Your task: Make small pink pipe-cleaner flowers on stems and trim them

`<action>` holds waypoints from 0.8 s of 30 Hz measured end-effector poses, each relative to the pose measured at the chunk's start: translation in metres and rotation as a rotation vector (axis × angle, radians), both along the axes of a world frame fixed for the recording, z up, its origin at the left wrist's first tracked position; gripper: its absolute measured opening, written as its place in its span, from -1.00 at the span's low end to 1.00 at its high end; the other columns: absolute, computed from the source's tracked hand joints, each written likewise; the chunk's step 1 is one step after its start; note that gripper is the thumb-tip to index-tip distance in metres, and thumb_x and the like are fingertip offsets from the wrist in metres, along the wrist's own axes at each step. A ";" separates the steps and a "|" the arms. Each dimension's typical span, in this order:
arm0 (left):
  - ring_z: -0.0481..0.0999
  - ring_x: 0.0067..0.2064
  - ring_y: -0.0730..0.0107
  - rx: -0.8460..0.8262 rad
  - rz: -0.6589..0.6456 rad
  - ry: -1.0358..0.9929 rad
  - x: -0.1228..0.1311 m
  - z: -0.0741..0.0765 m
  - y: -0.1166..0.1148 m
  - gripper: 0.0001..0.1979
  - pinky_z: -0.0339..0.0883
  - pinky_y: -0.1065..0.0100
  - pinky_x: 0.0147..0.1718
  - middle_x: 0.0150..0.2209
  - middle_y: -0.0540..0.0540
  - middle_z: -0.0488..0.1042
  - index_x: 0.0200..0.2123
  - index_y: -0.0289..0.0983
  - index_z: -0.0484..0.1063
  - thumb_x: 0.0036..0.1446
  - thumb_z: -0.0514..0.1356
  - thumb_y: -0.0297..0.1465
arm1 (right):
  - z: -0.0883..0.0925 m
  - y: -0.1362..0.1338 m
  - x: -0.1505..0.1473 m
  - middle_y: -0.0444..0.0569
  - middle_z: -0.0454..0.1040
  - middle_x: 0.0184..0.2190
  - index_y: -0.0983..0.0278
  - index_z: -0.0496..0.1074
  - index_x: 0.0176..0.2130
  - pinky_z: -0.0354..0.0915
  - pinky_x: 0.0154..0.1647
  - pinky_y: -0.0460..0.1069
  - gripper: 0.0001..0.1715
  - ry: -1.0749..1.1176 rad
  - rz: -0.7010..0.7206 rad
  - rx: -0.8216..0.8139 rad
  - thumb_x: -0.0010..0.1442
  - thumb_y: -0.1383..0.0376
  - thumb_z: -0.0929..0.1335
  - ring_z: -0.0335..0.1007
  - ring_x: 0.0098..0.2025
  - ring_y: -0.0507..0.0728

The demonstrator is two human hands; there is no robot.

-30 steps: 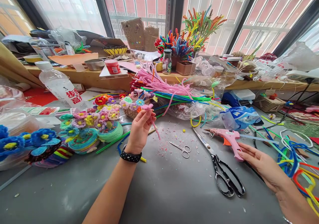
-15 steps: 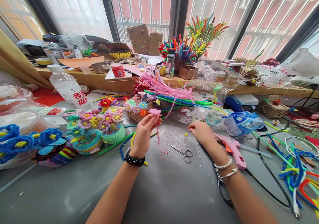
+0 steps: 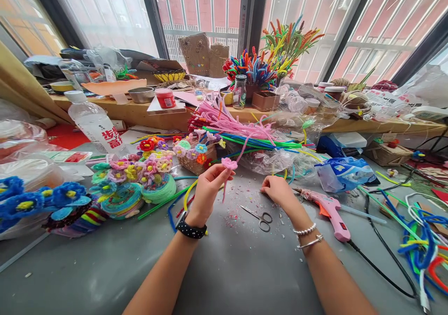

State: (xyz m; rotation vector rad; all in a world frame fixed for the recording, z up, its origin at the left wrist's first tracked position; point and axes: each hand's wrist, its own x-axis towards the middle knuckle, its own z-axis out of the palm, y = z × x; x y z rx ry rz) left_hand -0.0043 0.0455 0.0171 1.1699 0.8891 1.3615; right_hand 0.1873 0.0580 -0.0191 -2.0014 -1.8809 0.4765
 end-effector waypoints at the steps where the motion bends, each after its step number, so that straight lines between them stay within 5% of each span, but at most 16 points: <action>1: 0.38 -0.44 0.51 0.021 0.000 0.032 0.000 -0.001 0.000 -0.87 0.22 0.49 -0.40 -0.49 0.00 0.44 -0.45 -0.29 0.46 -0.13 0.23 -0.37 | 0.003 -0.001 0.000 0.02 0.48 -0.52 0.31 0.39 -0.58 0.19 -0.44 -0.07 -0.92 0.026 0.004 0.012 -0.10 0.43 0.34 0.39 -0.42 0.13; 7: 0.36 -0.31 0.43 0.189 -0.066 0.131 0.001 -0.004 0.000 -0.89 0.22 0.46 -0.32 -0.37 -0.05 0.40 -0.44 -0.29 0.46 -0.10 0.22 -0.39 | 0.035 -0.013 -0.002 -0.09 0.42 -0.56 0.33 0.35 -0.44 0.24 -0.50 -0.11 -0.81 0.246 0.058 0.101 0.04 0.23 0.26 0.32 -0.56 -0.01; 14: 0.35 -0.26 0.34 0.232 -0.159 0.192 0.005 -0.001 -0.007 -0.90 0.25 0.41 -0.32 -0.36 -0.10 0.37 -0.45 -0.27 0.46 -0.08 0.20 -0.37 | 0.076 -0.038 -0.016 -0.16 0.38 -0.50 0.28 0.33 -0.37 0.29 -0.42 -0.11 -0.78 0.860 0.205 0.433 -0.08 0.25 0.39 0.33 -0.45 -0.02; 24: 0.32 -0.32 0.39 0.173 -0.219 0.133 0.008 -0.002 -0.008 -0.89 0.22 0.45 -0.36 -0.40 -0.06 0.35 -0.45 -0.28 0.46 -0.08 0.19 -0.37 | 0.083 -0.050 -0.035 -0.13 0.42 -0.45 0.28 0.34 -0.37 0.33 -0.35 -0.07 -0.83 0.840 0.251 0.480 -0.04 0.30 0.38 0.37 -0.41 0.00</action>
